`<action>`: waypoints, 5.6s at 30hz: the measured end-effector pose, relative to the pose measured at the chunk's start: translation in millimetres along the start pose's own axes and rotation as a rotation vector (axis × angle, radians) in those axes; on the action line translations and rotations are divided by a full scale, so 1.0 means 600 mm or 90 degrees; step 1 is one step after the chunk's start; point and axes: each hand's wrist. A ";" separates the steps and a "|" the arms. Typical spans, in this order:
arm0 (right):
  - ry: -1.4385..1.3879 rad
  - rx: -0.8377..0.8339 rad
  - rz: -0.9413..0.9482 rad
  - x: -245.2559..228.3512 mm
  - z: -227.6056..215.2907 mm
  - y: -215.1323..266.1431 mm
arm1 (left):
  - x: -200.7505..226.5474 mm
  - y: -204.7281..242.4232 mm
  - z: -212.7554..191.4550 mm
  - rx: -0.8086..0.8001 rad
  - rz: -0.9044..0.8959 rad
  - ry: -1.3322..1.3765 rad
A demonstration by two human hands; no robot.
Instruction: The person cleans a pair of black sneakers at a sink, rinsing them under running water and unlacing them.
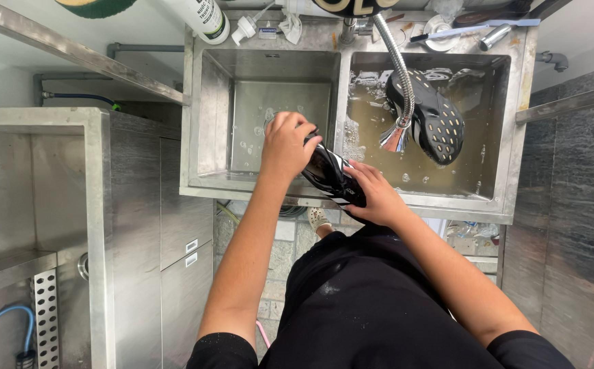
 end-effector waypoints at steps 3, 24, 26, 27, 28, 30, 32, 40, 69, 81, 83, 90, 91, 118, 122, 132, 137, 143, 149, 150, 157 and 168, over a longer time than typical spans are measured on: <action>-0.015 0.022 0.004 0.005 0.010 0.004 | 0.019 0.030 0.025 0.015 -0.141 -0.054; 0.108 0.189 0.008 0.039 0.051 -0.021 | 0.069 0.166 0.112 -0.054 -0.111 0.275; 0.101 0.184 0.008 0.044 0.053 -0.024 | 0.073 0.165 0.116 -0.078 -0.093 0.259; 0.097 0.179 0.005 0.045 0.056 -0.025 | 0.074 0.166 0.117 -0.089 -0.087 0.249; 0.090 0.178 0.004 0.043 0.061 -0.025 | 0.075 0.169 0.115 -0.106 -0.086 0.278; 0.082 0.181 -0.001 0.048 0.056 -0.031 | 0.078 0.160 0.113 -0.133 -0.076 0.336; 0.058 0.156 0.042 0.051 0.049 -0.031 | 0.076 0.156 0.104 -0.130 -0.043 0.438; 0.045 0.095 0.061 0.055 0.055 -0.029 | 0.089 0.151 0.092 -0.234 -0.282 0.482; 0.056 0.039 -0.023 0.094 0.055 -0.028 | 0.180 0.112 0.100 -0.068 -0.416 -0.002; 0.069 0.048 -0.030 0.088 0.053 -0.024 | 0.109 0.180 0.093 -0.083 -0.322 0.503; 0.021 0.053 0.022 0.089 0.048 -0.027 | 0.099 0.180 0.087 -0.074 -0.299 0.563; -0.018 0.141 -0.080 0.063 0.040 -0.017 | 0.081 0.161 0.054 0.014 -0.383 0.268; -0.027 0.149 -0.098 0.060 0.038 -0.013 | 0.083 0.160 0.051 0.037 -0.327 0.186; 0.001 0.199 -0.202 0.059 0.033 -0.008 | 0.097 0.149 0.132 -0.278 -0.373 0.574; -0.010 0.206 -0.218 0.049 0.025 -0.009 | 0.105 0.146 0.106 -0.321 -0.421 0.535; -0.253 0.324 -0.095 0.091 0.064 -0.008 | 0.088 0.157 0.118 -0.271 -0.367 0.505; -0.324 0.294 -0.010 0.112 0.078 -0.005 | 0.105 0.155 0.133 -0.346 -0.418 0.271; -0.034 0.286 -0.230 0.074 0.058 0.004 | 0.063 0.144 0.149 -0.159 -0.613 1.033; 0.102 0.204 -0.259 0.048 0.045 0.000 | 0.074 0.147 0.168 -0.234 -0.542 1.100; 0.107 0.180 -0.267 0.049 0.045 -0.002 | 0.076 0.149 0.169 -0.258 -0.530 1.088; 0.019 0.211 -0.207 0.040 0.029 -0.013 | 0.072 0.150 0.163 -0.280 -0.541 0.960; -0.404 0.382 -0.011 0.073 0.090 -0.027 | 0.088 0.151 0.142 -0.189 -0.483 0.773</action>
Point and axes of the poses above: each hand's wrist, its own y-axis away from the middle knuckle, its own z-axis out of the palm, x = y × z, and after that the axes turned 6 degrees about -x, right-handed
